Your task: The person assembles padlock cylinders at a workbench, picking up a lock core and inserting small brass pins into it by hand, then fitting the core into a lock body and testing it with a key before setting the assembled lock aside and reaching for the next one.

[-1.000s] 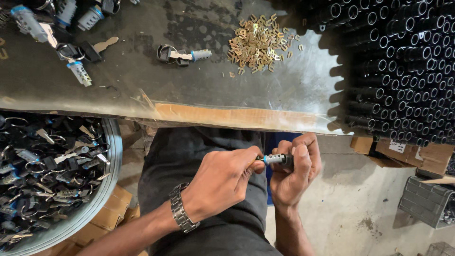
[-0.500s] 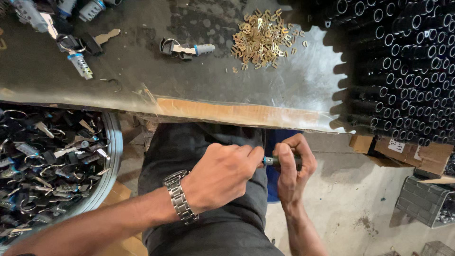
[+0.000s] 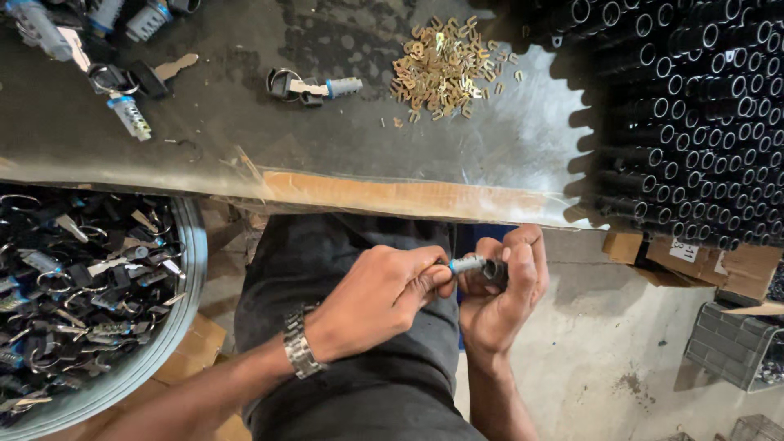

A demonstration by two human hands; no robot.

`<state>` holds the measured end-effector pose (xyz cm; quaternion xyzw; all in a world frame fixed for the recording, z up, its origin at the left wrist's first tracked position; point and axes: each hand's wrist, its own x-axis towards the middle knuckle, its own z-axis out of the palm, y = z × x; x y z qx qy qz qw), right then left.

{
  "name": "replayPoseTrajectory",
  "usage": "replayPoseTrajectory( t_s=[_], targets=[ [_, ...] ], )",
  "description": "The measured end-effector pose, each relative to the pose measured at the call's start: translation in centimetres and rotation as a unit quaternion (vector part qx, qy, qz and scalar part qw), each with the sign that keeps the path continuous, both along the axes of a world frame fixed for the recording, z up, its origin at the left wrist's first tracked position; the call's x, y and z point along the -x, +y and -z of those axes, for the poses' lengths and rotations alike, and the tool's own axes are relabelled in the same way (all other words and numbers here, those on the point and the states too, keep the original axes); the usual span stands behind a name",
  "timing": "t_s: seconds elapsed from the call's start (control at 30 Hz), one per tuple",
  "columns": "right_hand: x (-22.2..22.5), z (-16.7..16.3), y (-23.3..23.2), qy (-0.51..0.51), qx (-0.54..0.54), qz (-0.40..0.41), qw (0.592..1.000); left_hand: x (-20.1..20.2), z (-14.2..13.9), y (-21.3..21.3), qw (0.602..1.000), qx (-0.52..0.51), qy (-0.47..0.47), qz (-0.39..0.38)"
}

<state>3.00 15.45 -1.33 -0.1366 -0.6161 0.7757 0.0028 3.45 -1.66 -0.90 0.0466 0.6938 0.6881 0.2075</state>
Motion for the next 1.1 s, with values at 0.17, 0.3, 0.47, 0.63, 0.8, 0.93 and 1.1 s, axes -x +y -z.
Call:
replayPoseTrajectory(
  t_s=[0.17, 0.3, 0.47, 0.63, 0.8, 0.93, 1.1],
  targets=[
    [0.3, -0.3, -0.4, 0.033, -0.033, -0.014, 0.999, -1.0, 0.2, 1.1, 0.993, 0.058, 0.084, -0.053],
    [0.5, 0.0, -0.3, 0.061, -0.050, -0.020, 0.997, -1.3, 0.6, 1.5, 0.983, 0.076, 0.145, -0.083],
    [0.4, 0.4, 0.3, 0.043, -0.083, -0.033, 0.995, -0.9, 0.6, 1.2, 0.967, 0.157, 0.196, -0.043],
    [-0.1, 0.2, 1.6, 0.095, -0.306, -0.104, 0.942, -0.4, 0.8, 0.4, 0.953, 0.184, 0.239, 0.017],
    [0.3, 0.6, 1.3, -0.016, -0.261, -0.138, 0.955, -0.1, 1.2, 0.9, 0.874, 0.315, 0.361, 0.078],
    [0.5, -0.2, 1.8, -0.245, -0.029, -0.079, 0.966, 1.0, 2.0, 1.0, 0.788, 0.356, 0.498, 0.064],
    [-2.3, 0.1, 4.7, -0.174, -0.038, -0.081, 0.981, -0.2, 1.5, 1.9, 0.871, 0.256, 0.406, 0.107]
  ],
)
